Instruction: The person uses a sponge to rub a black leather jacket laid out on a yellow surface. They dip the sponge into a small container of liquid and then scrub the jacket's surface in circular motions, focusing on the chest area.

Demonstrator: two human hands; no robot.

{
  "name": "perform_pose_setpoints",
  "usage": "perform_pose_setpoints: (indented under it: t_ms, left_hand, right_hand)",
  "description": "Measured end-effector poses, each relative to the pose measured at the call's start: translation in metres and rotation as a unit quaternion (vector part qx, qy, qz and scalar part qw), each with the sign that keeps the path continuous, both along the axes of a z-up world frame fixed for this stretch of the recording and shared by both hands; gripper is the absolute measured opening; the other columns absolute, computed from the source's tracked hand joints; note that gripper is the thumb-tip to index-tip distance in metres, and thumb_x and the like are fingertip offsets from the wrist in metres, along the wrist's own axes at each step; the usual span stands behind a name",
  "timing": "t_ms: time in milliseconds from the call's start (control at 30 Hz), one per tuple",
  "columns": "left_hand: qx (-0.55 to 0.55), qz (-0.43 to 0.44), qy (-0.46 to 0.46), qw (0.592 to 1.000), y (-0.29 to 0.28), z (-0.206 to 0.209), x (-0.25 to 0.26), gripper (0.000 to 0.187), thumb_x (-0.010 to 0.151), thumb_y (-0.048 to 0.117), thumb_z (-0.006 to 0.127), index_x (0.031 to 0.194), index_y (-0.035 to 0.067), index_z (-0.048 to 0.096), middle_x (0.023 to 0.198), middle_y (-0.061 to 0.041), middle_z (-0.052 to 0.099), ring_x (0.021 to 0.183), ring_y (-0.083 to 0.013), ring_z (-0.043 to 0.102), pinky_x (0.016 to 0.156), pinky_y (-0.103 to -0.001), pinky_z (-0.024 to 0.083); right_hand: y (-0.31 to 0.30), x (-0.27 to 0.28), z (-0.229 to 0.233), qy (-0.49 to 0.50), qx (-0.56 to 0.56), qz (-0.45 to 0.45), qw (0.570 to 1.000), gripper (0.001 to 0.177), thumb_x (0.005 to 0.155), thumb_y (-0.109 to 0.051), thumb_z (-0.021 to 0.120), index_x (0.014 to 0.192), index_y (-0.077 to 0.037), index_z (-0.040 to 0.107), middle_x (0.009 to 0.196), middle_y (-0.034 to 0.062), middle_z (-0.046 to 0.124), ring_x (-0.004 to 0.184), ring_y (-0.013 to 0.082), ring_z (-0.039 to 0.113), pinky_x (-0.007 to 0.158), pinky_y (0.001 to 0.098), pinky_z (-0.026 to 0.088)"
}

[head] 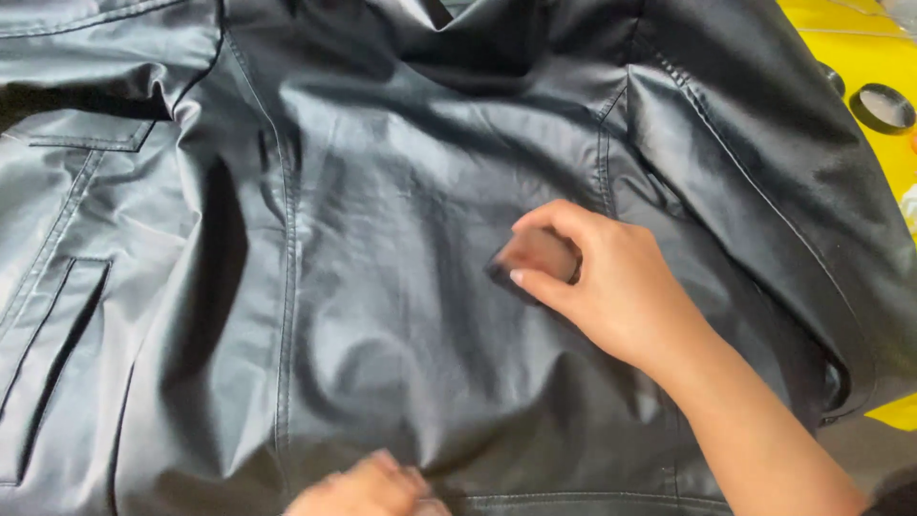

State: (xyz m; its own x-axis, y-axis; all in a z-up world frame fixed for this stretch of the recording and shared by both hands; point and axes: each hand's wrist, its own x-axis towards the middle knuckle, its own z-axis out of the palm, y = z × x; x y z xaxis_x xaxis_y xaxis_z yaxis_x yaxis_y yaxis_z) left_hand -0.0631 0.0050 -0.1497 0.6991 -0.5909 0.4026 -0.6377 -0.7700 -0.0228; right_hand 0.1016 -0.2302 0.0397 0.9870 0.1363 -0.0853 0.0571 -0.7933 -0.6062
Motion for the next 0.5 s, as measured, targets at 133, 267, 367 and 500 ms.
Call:
perform_pose_setpoints:
  t_ms: [133, 267, 367, 500]
  left_hand:
    - [-0.116, 0.131, -0.201, 0.964, 0.034, 0.128, 0.047, 0.015, 0.082, 0.032, 0.071, 0.091, 0.024, 0.080, 0.106, -0.008, 0.073, 0.094, -0.0322, 0.072, 0.074, -0.044, 0.053]
    - [-0.024, 0.334, -0.101, 0.937, 0.082, 0.130, 0.076, 0.042, 0.095, 0.045, 0.071, 0.133, 0.028, 0.076, 0.148, -0.010, 0.069, 0.150, -0.0406, 0.059, 0.124, -0.066, 0.032]
    - [-0.005, 0.320, -0.073, 0.944, 0.107, 0.128, 0.092, 0.049, 0.097, 0.051, 0.065, 0.139, 0.026, 0.074, 0.152, -0.018, 0.066, 0.157, -0.0503, 0.050, 0.120, -0.079, 0.022]
    - [-0.105, 0.341, 0.112, 0.928, 0.119, 0.122, 0.099, 0.063, 0.088, 0.049, 0.060, 0.150, 0.035, 0.054, 0.162, -0.019, 0.042, 0.153, -0.0490, 0.027, 0.113, -0.078, 0.009]
  right_hand:
    - [0.001, 0.011, -0.014, -0.100, -0.005, 0.008, 0.995, 0.030, 0.081, -0.026, 0.075, 0.111, -0.023, 0.070, 0.106, -0.0083, 0.080, 0.101, 0.0176, 0.073, 0.091, 0.0323, 0.048]
    - [0.010, 0.020, -0.006, -0.013, -0.036, 0.034, 0.999, 0.025, 0.081, -0.022, 0.075, 0.106, -0.024, 0.071, 0.102, -0.0085, 0.083, 0.099, 0.0154, 0.074, 0.088, 0.0295, 0.050]
    - [0.016, 0.020, 0.002, -0.010, -0.062, 0.032, 0.998, 0.023, 0.082, -0.024, 0.074, 0.105, -0.024, 0.070, 0.103, -0.0087, 0.082, 0.098, 0.0167, 0.073, 0.088, 0.0305, 0.049]
    - [-0.001, 0.021, -0.004, -0.070, -0.062, 0.003, 0.996, 0.029, 0.079, -0.026, 0.078, 0.107, -0.025, 0.071, 0.103, -0.0087, 0.080, 0.093, 0.0165, 0.073, 0.086, 0.0312, 0.049]
